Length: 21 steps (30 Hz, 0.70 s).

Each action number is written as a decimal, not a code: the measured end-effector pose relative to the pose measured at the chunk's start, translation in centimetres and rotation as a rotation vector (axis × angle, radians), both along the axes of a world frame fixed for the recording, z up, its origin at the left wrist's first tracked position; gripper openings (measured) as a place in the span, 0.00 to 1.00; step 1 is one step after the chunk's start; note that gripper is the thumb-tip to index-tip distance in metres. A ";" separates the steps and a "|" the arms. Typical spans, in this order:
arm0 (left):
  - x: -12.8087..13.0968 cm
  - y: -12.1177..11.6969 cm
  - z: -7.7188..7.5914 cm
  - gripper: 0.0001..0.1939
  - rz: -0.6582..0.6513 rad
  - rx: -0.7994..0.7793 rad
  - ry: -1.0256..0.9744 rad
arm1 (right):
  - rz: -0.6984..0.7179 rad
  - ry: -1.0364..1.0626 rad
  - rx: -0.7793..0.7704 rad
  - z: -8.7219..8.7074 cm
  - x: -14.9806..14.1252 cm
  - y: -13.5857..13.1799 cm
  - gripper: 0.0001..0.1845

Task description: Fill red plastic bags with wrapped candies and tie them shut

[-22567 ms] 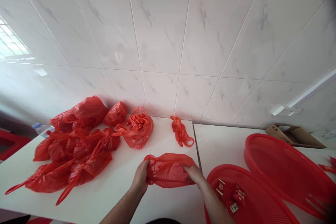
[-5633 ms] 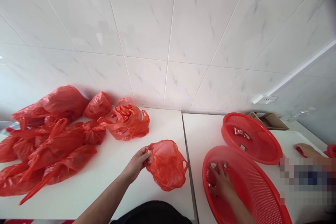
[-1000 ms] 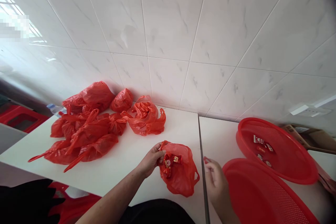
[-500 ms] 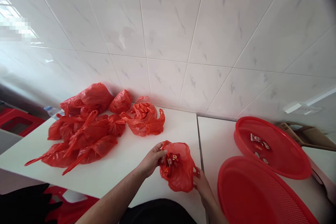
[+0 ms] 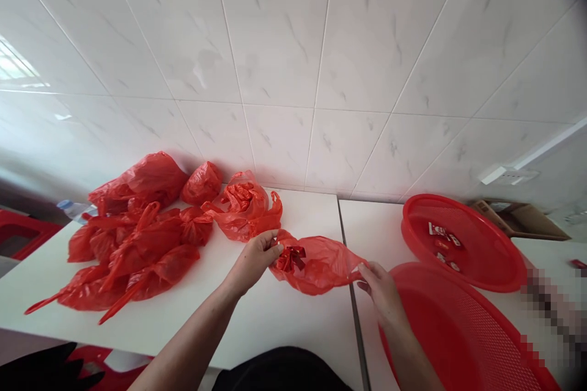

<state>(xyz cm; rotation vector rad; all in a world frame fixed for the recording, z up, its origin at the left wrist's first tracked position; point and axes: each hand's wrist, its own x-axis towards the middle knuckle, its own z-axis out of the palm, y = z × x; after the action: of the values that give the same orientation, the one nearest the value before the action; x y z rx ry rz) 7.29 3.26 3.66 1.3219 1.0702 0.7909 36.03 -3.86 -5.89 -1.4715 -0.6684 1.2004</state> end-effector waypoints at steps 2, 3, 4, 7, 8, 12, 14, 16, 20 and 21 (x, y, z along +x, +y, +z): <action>-0.3 0.1 -0.6 0.13 0.045 -0.026 0.002 | 0.022 -0.054 0.005 0.9 -0.3 0.0 0.16; -0.5 0.1 -1.0 0.15 0.069 -0.041 -0.003 | 0.031 -0.094 0.007 1.3 -0.4 -0.1 0.17; -0.8 0.2 -1.3 0.16 0.094 -0.053 -0.010 | 0.047 -0.151 0.000 1.6 -0.6 -0.1 0.16; -1.4 0.4 -2.0 0.18 0.156 -0.037 0.023 | 0.110 -0.307 0.013 2.4 -1.1 -0.1 0.15; -1.5 0.4 -2.1 0.17 0.172 -0.010 0.068 | 0.124 -0.317 0.056 2.6 -1.4 0.0 0.15; -1.2 -0.1 -1.5 0.10 0.145 0.155 0.340 | 0.138 -0.189 0.233 3.1 -2.6 1.0 0.15; -0.8 -0.4 -0.8 0.09 0.091 0.256 0.441 | 0.136 -0.023 0.273 3.2 -3.6 1.9 0.15; -0.5 -0.6 -0.3 0.10 0.038 0.390 0.527 | 0.082 0.129 0.293 3.2 -4.7 2.7 0.14; 0.0 -0.9 0.3 0.12 -0.010 0.616 0.691 | -0.009 0.176 0.287 3.4 -6.9 3.6 0.16; 0.1 -1.0 0.5 0.13 -0.019 0.630 0.704 | 0.018 0.154 0.277 3.6 -7.3 3.6 0.17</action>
<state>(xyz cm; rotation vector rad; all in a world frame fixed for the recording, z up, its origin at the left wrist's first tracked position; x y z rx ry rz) 7.40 2.30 4.12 2.2478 1.4017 0.6823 28.72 -0.22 -2.34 -1.1336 -0.7118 1.1701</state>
